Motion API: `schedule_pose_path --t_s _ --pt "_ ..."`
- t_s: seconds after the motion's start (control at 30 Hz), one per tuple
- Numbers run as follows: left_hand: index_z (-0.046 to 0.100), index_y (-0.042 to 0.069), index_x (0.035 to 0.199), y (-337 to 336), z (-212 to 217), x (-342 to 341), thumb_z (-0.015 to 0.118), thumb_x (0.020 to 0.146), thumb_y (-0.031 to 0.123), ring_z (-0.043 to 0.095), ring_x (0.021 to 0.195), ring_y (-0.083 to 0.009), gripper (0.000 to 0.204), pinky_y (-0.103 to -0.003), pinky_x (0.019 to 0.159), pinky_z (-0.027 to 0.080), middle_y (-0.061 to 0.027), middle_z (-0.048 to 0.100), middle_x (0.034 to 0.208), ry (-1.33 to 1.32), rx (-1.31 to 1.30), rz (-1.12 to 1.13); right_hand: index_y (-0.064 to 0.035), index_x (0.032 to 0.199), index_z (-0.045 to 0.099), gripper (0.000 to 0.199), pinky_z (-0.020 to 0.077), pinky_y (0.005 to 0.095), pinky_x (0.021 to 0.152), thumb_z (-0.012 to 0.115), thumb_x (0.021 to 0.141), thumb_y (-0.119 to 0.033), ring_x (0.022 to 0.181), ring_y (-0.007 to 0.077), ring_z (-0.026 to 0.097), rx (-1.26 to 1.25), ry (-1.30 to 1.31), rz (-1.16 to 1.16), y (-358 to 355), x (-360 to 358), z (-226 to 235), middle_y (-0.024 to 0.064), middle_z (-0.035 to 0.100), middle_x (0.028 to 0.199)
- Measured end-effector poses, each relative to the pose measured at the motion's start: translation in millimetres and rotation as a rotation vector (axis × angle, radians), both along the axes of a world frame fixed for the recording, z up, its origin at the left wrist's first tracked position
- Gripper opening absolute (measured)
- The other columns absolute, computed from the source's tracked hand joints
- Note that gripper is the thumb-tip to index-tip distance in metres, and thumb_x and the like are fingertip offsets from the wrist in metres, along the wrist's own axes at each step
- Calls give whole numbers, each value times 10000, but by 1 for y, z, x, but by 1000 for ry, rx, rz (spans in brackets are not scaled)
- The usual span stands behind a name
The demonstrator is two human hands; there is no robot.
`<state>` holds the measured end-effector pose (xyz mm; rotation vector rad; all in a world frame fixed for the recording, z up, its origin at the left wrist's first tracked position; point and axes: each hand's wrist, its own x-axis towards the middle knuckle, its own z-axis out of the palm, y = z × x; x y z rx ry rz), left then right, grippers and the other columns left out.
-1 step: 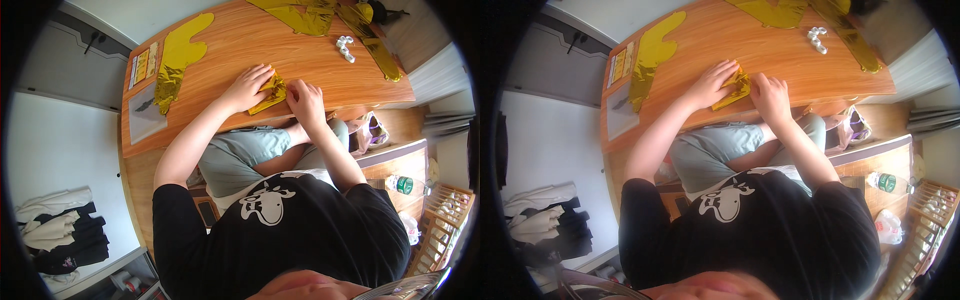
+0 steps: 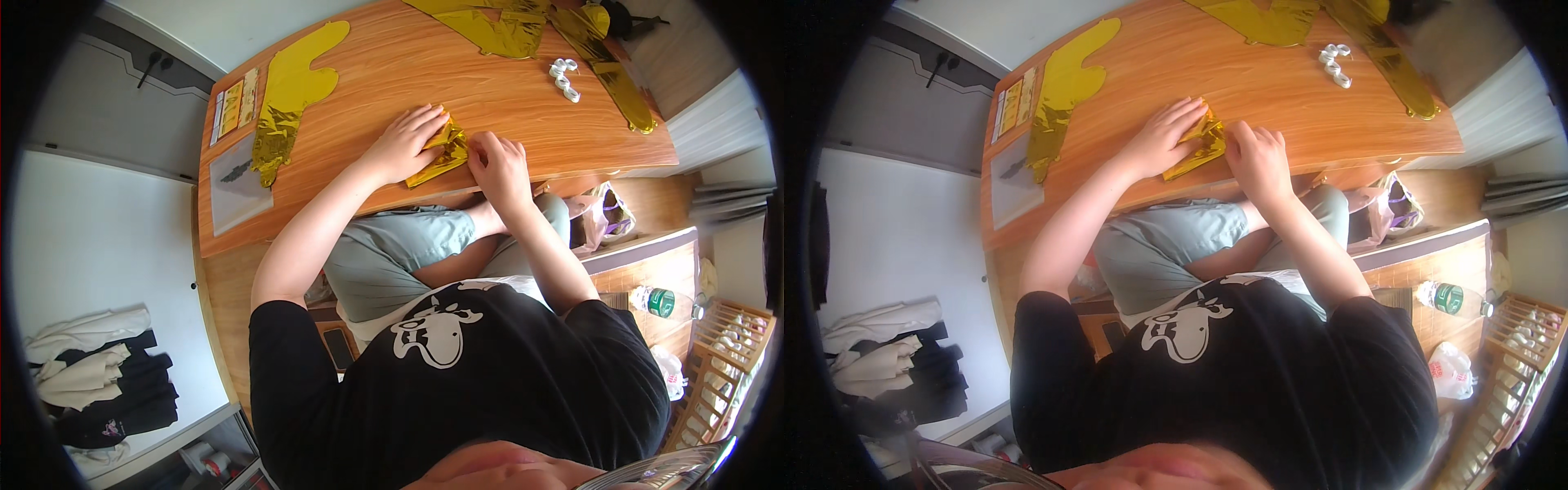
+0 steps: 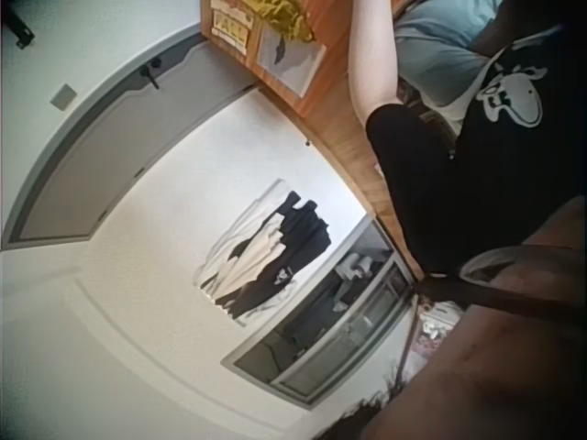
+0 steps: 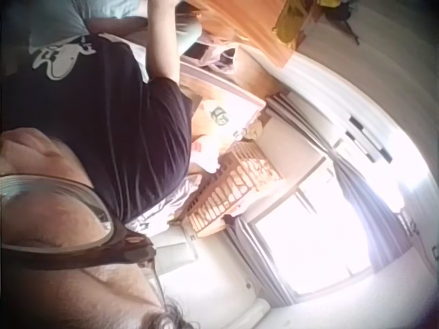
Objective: The person folds a deflated foil balloon into a small square by hand and places it onto a cardboard insert on the table.
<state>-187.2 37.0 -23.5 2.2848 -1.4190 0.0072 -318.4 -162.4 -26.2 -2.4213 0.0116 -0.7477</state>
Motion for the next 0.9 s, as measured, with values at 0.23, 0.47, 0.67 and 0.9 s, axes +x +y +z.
schedule_pose_path --t_s 0.23,0.47,0.67,0.9 --pt "450 89 1541 0 2 -3 653 983 248 348 1510 -349 615 -477 1245 275 -138 412 1616 -43 3 6 -109 1038 641 168 443 404 823 655 880 -56 829 260 646 -222 -100 196 -11 -4 5 48 673 784" --pt "436 89 1547 0 2 -5 641 989 244 345 1512 -351 614 -480 1246 272 -140 401 1622 -71 17 5 -89 984 639 169 473 412 882 718 834 -87 894 271 685 -196 61 54 -10 -8 13 56 720 868" --pt "433 87 1548 0 2 -5 640 985 229 341 1513 -352 617 -479 1250 265 -144 398 1622 -77 27 8 -101 958 623 174 475 413 885 719 815 -79 889 265 686 -198 13 75 -14 -1 10 43 717 863" --pt "439 82 1544 1 2 -6 644 980 226 343 1512 -348 617 -476 1247 270 -141 406 1618 -72 20 14 -126 959 634 187 454 420 940 725 803 -79 919 234 671 -303 -49 78 -14 -1 20 16 713 870"
